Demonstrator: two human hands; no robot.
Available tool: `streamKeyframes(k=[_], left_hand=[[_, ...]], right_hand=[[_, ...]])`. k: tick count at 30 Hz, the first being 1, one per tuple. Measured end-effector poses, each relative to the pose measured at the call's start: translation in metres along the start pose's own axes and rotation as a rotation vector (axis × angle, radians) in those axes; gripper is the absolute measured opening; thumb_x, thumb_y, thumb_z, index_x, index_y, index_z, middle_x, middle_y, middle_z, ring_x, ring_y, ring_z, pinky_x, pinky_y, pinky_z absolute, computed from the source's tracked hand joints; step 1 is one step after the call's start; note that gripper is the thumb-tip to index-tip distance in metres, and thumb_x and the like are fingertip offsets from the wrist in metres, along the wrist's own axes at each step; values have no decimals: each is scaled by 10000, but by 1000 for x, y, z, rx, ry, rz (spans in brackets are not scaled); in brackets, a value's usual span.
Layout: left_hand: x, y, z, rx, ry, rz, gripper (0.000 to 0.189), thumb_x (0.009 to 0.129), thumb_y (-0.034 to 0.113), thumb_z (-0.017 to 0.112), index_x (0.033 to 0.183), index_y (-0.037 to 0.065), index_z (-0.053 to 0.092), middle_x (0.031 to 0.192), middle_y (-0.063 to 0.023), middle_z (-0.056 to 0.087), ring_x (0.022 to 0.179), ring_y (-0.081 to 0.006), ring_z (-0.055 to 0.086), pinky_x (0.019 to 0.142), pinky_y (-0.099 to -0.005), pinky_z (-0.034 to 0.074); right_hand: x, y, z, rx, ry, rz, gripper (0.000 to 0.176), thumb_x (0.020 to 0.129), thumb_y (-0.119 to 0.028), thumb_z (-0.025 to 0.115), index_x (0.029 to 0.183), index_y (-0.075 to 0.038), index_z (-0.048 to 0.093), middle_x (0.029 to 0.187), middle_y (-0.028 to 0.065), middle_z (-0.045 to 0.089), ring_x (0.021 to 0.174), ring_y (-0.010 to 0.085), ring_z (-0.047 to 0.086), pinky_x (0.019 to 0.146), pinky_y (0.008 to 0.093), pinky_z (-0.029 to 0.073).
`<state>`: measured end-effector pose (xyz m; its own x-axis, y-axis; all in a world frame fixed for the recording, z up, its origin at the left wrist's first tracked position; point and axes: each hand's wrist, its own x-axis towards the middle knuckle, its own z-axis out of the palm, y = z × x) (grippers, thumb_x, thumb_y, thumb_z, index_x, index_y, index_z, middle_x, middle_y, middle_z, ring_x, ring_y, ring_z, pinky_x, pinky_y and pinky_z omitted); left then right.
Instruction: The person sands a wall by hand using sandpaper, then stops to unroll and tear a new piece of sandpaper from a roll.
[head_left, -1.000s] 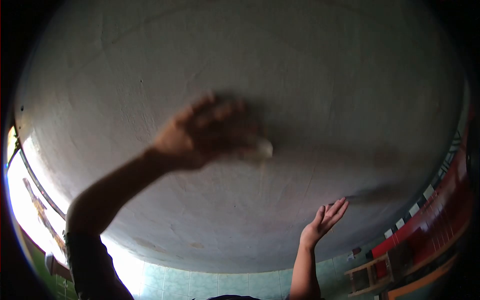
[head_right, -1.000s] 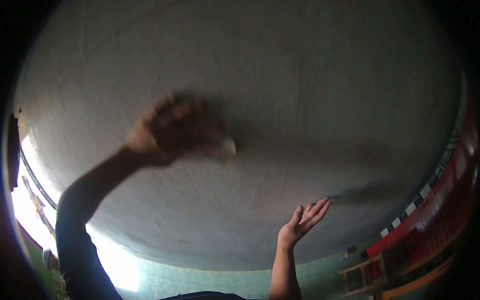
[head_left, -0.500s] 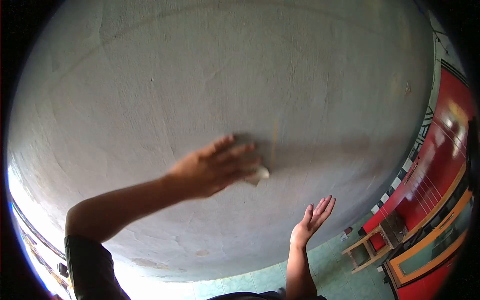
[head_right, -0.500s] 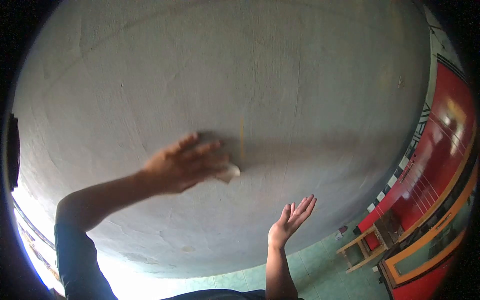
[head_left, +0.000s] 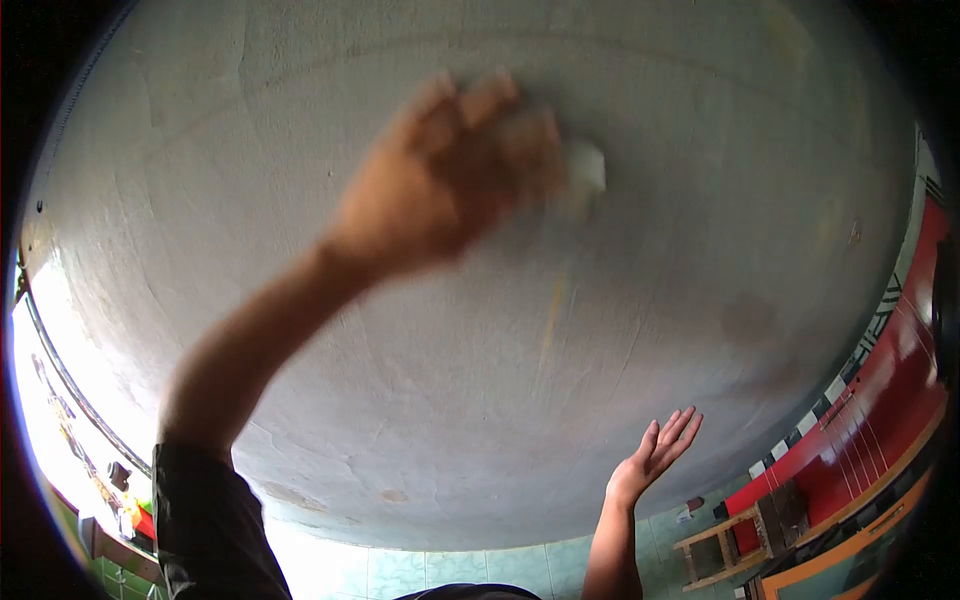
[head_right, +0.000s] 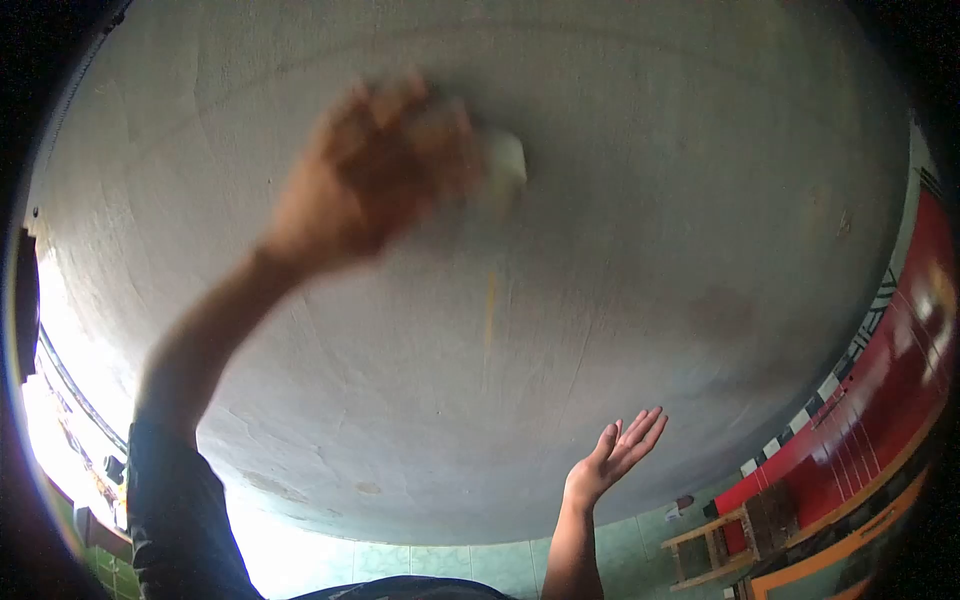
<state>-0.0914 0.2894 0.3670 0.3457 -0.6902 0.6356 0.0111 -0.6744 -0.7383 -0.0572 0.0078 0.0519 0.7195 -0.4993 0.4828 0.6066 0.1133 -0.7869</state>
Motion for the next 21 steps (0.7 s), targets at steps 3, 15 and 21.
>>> streamKeyframes(k=[3,15,21], left_hand=[[-67,90,23,-94,-122,308,497,946,388,651,1428,393,530,1538,105,480,1514,-203,301,1279,-531,164],[38,-22,-37,143,141,-308,330,1005,180,568,1318,117,652,1491,-140,535,1455,-414,366,1161,-553,300],[-80,110,26,-45,-65,152,518,844,372,767,1337,412,614,1524,71,495,1510,-218,306,1245,-556,265]], right_hand=[[4,11,-8,-25,-43,20,778,1027,-296,530,1620,-86,72,1685,130,172,1546,340,190,1236,490,218],[15,31,-36,2,-130,89,734,1037,-237,514,1621,-79,99,1680,149,206,1541,330,224,1238,464,210],[18,32,-43,-4,-191,77,778,1031,-309,534,1614,-52,87,1675,171,196,1533,354,234,1227,481,238]])
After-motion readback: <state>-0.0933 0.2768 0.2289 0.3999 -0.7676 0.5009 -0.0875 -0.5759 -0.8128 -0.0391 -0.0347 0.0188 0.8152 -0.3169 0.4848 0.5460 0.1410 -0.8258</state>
